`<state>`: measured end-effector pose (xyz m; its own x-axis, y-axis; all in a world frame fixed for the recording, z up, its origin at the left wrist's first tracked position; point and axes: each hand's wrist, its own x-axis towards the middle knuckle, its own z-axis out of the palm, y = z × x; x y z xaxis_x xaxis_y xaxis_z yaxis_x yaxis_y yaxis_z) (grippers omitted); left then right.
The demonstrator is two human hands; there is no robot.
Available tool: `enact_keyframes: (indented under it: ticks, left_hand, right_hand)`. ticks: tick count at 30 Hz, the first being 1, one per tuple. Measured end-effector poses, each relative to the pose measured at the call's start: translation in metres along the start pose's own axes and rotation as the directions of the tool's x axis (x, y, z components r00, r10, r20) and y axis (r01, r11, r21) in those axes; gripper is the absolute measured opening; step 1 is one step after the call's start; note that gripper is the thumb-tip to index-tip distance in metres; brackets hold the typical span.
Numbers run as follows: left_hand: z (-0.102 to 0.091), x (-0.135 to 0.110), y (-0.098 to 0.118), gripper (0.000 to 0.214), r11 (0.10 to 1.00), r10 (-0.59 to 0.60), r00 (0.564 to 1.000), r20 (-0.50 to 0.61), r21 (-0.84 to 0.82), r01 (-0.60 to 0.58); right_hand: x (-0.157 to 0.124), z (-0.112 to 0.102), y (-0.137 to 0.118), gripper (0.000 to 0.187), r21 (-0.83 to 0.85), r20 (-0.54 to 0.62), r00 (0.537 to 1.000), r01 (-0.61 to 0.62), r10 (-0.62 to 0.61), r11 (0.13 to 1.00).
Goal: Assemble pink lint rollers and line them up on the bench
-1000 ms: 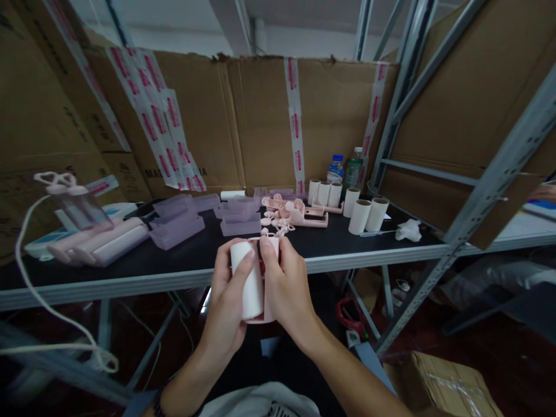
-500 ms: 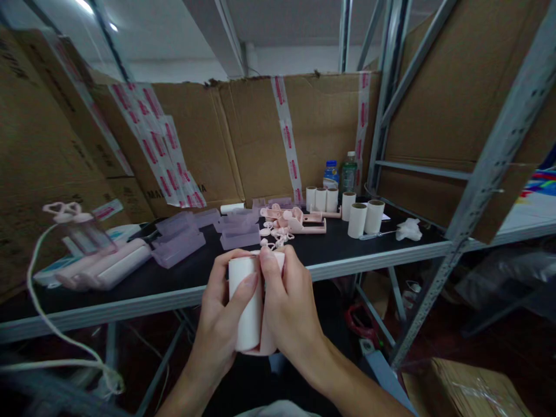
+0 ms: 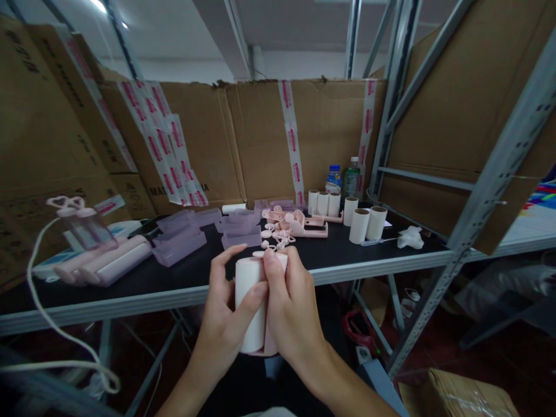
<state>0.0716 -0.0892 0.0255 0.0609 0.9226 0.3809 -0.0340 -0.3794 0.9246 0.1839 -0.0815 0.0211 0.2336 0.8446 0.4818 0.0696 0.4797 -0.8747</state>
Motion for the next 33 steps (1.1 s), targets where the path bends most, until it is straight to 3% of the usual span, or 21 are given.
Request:
enact_keyframes:
  ticks: [2, 6, 11, 19, 23, 29, 33]
  left_hand:
    - [-0.003, 0.002, -0.004, 0.061, 0.999, -0.013, 1.000, 0.015, 0.032, 0.013]
    - [-0.014, 0.008, -0.014, 0.044, 0.984, 0.024, 0.995, 0.102, 0.174, -0.041]
    - [-0.023, 0.014, -0.021, 0.047, 0.990, 0.046, 0.980, 0.194, 0.124, -0.071]
    - [-0.027, 0.019, -0.024, 0.048, 0.992, 0.077, 0.966, 0.248, 0.075, -0.099]
    - [-0.027, 0.017, -0.021, 0.043, 0.989, 0.105, 0.971, 0.217, 0.081, -0.125]
    - [-0.021, 0.009, -0.014, 0.035, 0.981, 0.131, 0.981, 0.140, 0.126, -0.149]
    - [-0.019, 0.010, -0.012, 0.031, 0.982, 0.123, 0.985, 0.124, 0.129, -0.139]
  right_hand:
    - [-0.001, 0.000, 0.000, 0.035, -0.040, 0.004, 1.000, 0.026, -0.026, 0.999]
    - [-0.002, 0.001, 0.001, 0.031, -0.092, 0.059, 0.998, 0.032, -0.027, 0.995]
    - [-0.001, 0.003, 0.006, 0.035, -0.072, 0.125, 0.992, -0.009, 0.018, 0.997]
    - [-0.003, 0.005, 0.006, 0.040, -0.010, 0.146, 0.989, -0.025, 0.027, 1.000]
    - [-0.005, 0.006, 0.005, 0.037, 0.054, 0.161, 0.987, -0.012, 0.004, 0.998]
    - [-0.009, 0.011, 0.009, 0.035, 0.194, 0.081, 0.996, 0.006, -0.022, 0.981]
    - [-0.013, 0.013, 0.009, 0.034, 0.194, 0.085, 0.996, 0.001, -0.017, 0.981]
